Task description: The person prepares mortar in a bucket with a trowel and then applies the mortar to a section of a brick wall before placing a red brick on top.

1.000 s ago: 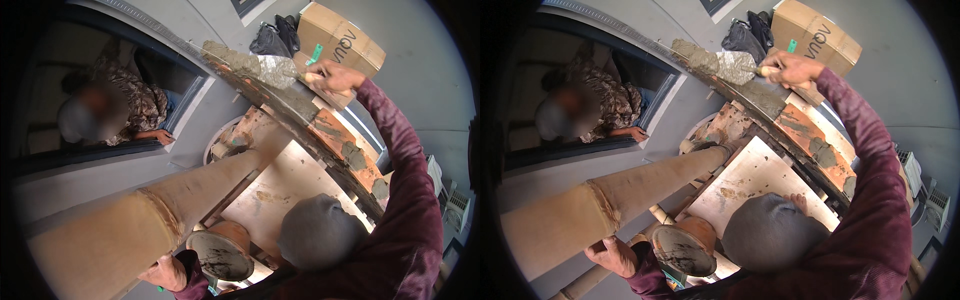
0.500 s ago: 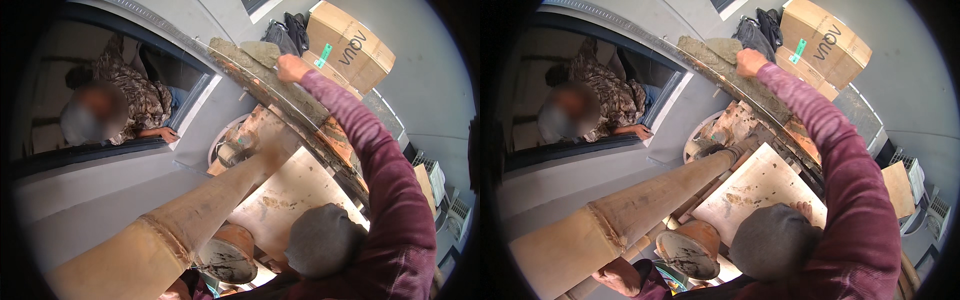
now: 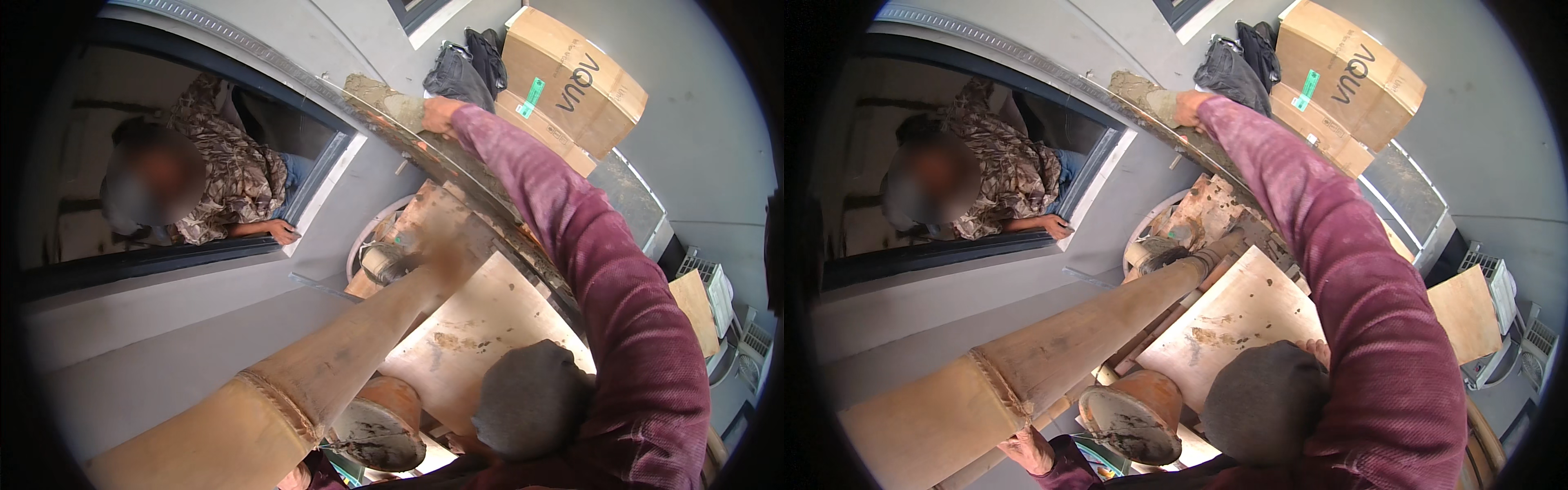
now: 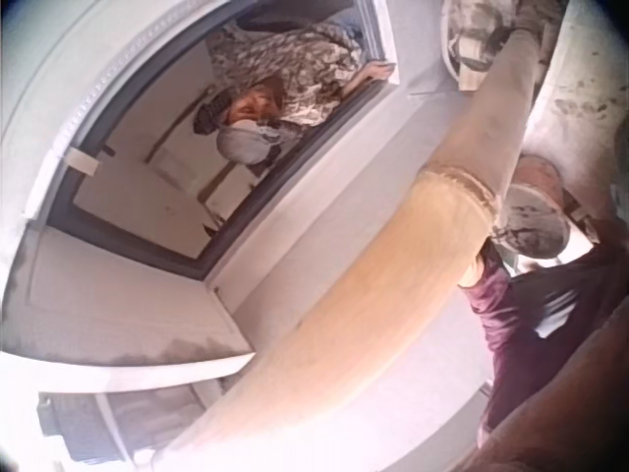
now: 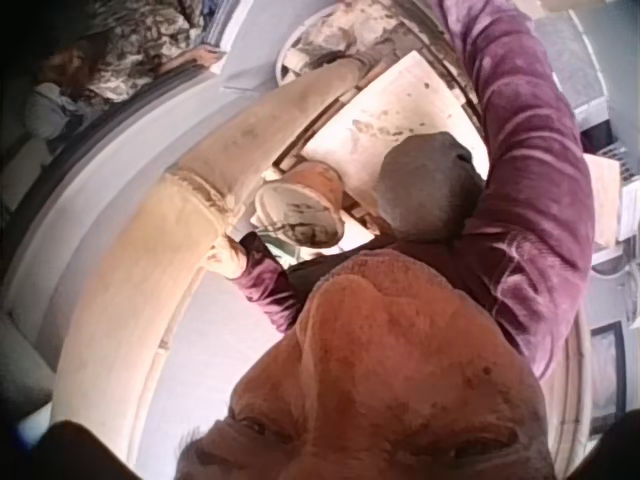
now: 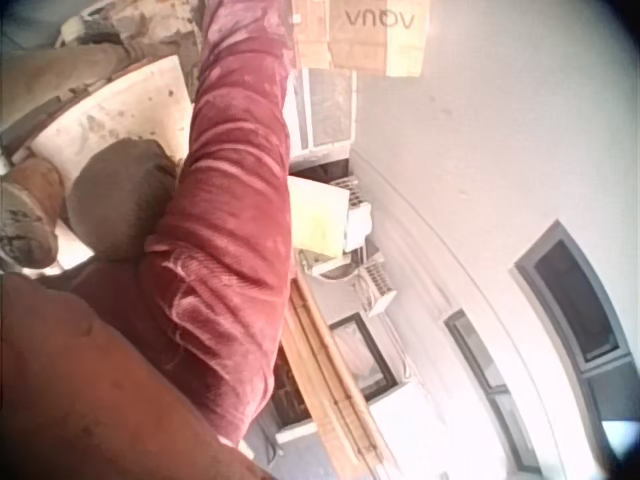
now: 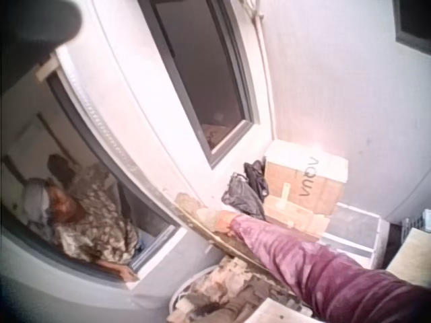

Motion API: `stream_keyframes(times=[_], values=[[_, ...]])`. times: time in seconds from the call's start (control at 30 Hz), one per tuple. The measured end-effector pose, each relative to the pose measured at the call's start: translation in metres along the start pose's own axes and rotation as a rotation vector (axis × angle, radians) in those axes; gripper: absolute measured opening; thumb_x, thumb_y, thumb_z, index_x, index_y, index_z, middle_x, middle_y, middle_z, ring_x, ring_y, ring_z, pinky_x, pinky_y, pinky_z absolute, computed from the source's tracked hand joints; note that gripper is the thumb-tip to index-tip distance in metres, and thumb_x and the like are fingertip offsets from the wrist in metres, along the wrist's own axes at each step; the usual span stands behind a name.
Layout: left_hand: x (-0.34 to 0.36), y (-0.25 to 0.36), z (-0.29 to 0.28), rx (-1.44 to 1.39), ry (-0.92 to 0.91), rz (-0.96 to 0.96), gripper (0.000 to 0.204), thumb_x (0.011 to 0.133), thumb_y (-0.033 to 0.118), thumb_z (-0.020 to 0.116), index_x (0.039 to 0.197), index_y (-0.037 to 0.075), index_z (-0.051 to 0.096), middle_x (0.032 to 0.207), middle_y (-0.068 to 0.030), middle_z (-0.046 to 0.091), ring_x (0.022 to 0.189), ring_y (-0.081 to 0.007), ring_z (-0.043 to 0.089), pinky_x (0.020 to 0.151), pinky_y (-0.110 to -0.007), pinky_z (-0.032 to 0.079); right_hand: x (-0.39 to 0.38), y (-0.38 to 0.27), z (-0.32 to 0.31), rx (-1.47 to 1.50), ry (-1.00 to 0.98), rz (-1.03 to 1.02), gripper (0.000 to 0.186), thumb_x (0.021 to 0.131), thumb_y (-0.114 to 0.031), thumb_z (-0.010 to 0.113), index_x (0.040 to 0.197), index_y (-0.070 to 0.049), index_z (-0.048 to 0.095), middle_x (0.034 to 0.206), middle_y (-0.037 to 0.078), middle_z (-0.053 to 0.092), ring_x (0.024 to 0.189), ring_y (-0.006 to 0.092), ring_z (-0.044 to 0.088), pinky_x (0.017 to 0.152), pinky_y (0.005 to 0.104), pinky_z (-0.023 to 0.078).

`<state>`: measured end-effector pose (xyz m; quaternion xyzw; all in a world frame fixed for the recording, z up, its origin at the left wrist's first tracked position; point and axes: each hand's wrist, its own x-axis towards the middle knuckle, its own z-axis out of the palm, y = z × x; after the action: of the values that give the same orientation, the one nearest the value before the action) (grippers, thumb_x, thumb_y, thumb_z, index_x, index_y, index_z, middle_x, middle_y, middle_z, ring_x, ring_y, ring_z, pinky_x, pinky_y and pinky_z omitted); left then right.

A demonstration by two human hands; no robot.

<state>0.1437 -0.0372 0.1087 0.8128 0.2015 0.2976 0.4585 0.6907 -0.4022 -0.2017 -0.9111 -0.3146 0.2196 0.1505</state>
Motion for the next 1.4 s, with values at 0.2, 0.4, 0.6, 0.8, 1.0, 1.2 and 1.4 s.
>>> stream_keyframes(times=[0.2,0.4,0.6,0.8,1.0,1.2,1.4], values=[[-0.002,-0.018,-0.020,-0.067,-0.122,0.080,0.050,0.089,0.016,0.068,0.128,0.000,0.041,0.125,-0.0136,0.051,0.111,-0.0213,0.051,0.097,-0.036,0.041,-0.014,0.015,-0.016,0.147,-0.163,0.041,0.017,0.052,0.001,0.073,0.056,-0.007,0.059,0.059,0.003,0.057,0.057,0.0164,0.058,0.049,0.0262,0.044],[-0.004,-0.041,-0.086,0.155,-0.062,-0.023,0.047,0.091,0.022,0.065,0.125,-0.001,0.041,0.121,-0.0149,0.052,0.110,-0.0210,0.052,0.096,-0.036,0.042,-0.082,-0.014,-0.004,0.027,-0.291,0.032,0.021,0.040,0.007,0.075,0.051,0.000,0.059,0.059,0.006,0.061,0.056,0.0138,0.063,0.046,0.0261,0.049],[0.007,0.018,-0.015,0.219,-0.208,0.053,0.047,0.094,0.026,0.062,0.125,-0.007,0.049,0.111,-0.0160,0.059,0.103,-0.0245,0.059,0.100,-0.041,0.044,-0.145,-0.003,0.014,-0.453,-0.142,-0.433,0.016,0.051,-0.008,0.078,0.058,-0.003,0.064,0.056,0.006,0.062,0.058,0.0229,0.064,0.055,0.0323,0.053],[-0.001,0.026,-0.037,0.207,-0.155,-0.084,0.046,0.095,0.029,0.060,0.123,-0.007,0.053,0.106,-0.0142,0.060,0.100,-0.0200,0.060,0.098,-0.039,0.047,-0.133,-0.057,-0.029,-0.697,-0.154,-0.320,0.018,0.049,-0.014,0.086,0.059,-0.009,0.072,0.065,-0.002,0.070,0.063,0.0179,0.068,0.057,0.0290,0.054],[0.003,0.010,-0.060,0.218,-0.187,-0.098,0.047,0.094,0.028,0.061,0.127,-0.005,0.052,0.110,-0.0116,0.060,0.100,-0.0178,0.060,0.097,-0.037,0.049,-0.097,-0.019,0.001,-0.410,-0.145,-0.537,0.010,0.057,-0.010,0.076,0.058,-0.011,0.066,0.069,0.005,0.067,0.072,0.0237,0.065,0.066,0.0337,0.054],[-0.017,-0.021,-0.100,0.097,-0.053,-0.164,0.043,0.097,0.020,0.056,0.132,-0.004,0.048,0.117,-0.0134,0.060,0.101,-0.0181,0.061,0.095,-0.038,0.050,-0.147,-0.056,-0.034,-0.331,-0.101,0.026,0.014,0.074,-0.017,0.062,0.078,-0.006,0.071,0.082,0.011,0.069,0.079,0.0289,0.068,0.067,0.0381,0.055],[-0.012,-0.012,-0.069,0.127,-0.102,-0.163,0.040,0.097,0.024,0.057,0.122,-0.006,0.052,0.108,-0.0122,0.061,0.094,-0.0171,0.062,0.094,-0.038,0.051,-0.035,-0.076,-0.049,-0.219,0.038,0.090,0.021,0.078,-0.022,0.061,0.088,-0.007,0.072,0.087,0.014,0.070,0.080,0.0316,0.068,0.068,0.0429,0.056]])
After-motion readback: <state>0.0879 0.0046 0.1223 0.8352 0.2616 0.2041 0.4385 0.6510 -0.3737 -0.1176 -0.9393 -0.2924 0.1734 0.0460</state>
